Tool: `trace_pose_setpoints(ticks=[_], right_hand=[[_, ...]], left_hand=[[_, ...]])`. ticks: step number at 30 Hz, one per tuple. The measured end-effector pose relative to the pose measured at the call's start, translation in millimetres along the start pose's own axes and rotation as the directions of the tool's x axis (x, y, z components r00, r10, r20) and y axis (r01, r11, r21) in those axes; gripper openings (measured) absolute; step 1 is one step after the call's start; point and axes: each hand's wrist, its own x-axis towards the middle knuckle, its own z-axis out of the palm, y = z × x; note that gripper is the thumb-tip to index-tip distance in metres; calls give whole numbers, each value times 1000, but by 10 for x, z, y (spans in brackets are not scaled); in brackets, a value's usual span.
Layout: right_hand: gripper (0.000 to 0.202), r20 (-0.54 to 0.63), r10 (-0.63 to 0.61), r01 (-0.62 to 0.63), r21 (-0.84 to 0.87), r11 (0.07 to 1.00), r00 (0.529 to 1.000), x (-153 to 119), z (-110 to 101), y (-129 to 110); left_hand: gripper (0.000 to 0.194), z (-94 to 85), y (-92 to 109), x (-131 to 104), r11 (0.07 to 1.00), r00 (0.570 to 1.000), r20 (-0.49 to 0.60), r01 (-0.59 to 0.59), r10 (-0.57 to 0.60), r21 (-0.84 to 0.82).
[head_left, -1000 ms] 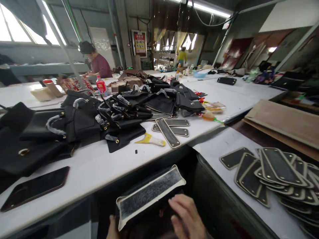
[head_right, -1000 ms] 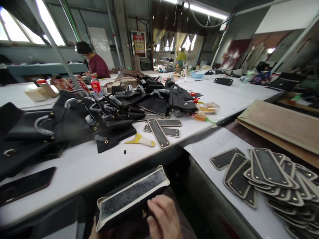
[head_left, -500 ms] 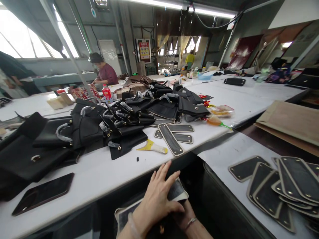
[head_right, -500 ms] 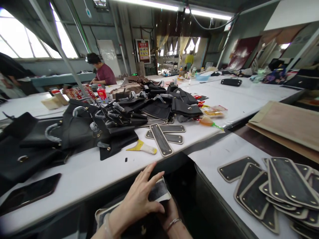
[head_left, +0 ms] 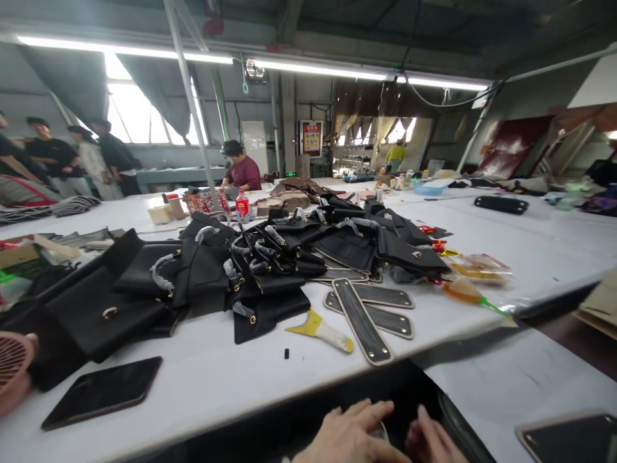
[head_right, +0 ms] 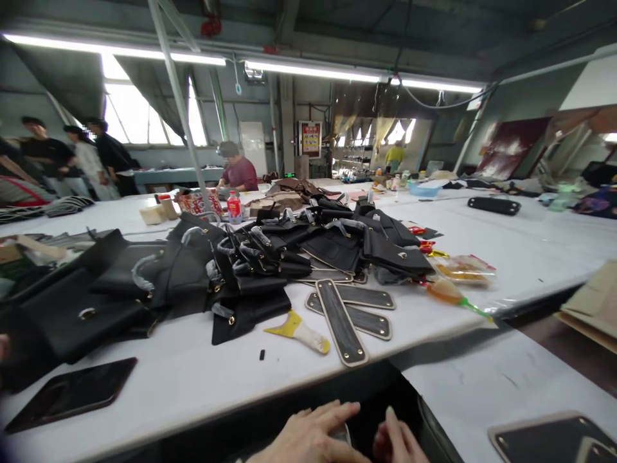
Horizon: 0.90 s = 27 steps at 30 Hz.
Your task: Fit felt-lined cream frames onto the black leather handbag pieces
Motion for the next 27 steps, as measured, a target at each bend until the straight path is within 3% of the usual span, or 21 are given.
trace_pose_setpoints(ticks=[1, 2, 3, 4, 6, 8, 11, 13, 15, 17, 21, 24, 27], right_hand=[[44, 34, -113, 116, -147, 982, 993, 58, 12, -166], [46, 133, -244, 275, -321, 906, 961, 124, 75, -344], [47, 301, -365, 471, -484, 737, 881, 195, 187, -519], [48, 498, -405, 642, -602, 475, 767, 268, 341, -677], [33, 645, -372, 744, -587, 319, 668, 409, 729, -896], [22, 702, -320, 770, -600, 216, 637, 521, 1127, -953], [22, 729, -227, 763, -627, 158, 646, 604, 1529, -838], [20, 724, -174, 744, -637, 201, 667, 615, 1576, -760], [17, 700, -143, 705, -644, 298, 700, 611, 1422, -755], [16, 652, -137, 638, -639, 430, 746, 586, 1084, -819], [27, 470, -117, 397, -558, 729, 875, 345, 158, -862], [35, 308, -38, 183, -455, 871, 950, -22, -302, -550], [43, 239, 45, 49, -375, 926, 970, -396, -272, -30]], left_hand=[[37, 0, 2, 12, 1000, 1000, -7, 8, -8, -2], [36, 7, -3, 25, 1000, 1000, -16, 7, -7, 7], [36, 18, -15, 38, 1000, 1000, -26, -3, 4, 28], [37, 31, -33, 50, 998, 999, -31, -18, 20, 55], [43, 47, -65, 61, 992, 998, -30, -55, 59, 118], [55, 30, -61, 42, 984, 996, -28, -80, 86, 161], [76, -63, 42, -26, 987, 997, -12, -70, 72, 147], [82, -143, 133, -59, 991, 999, 22, -44, 41, 125], [75, -212, 195, -56, 990, 998, 61, -37, 29, 138], [65, -260, 218, -20, 986, 993, 110, -51, 33, 162], [59, -302, 208, 78, 981, 982, 181, -91, 60, 172], [63, -311, 183, 132, 983, 975, 212, -96, 61, 157], [76, -322, 132, 186, 990, 971, 208, -129, 115, 51]])
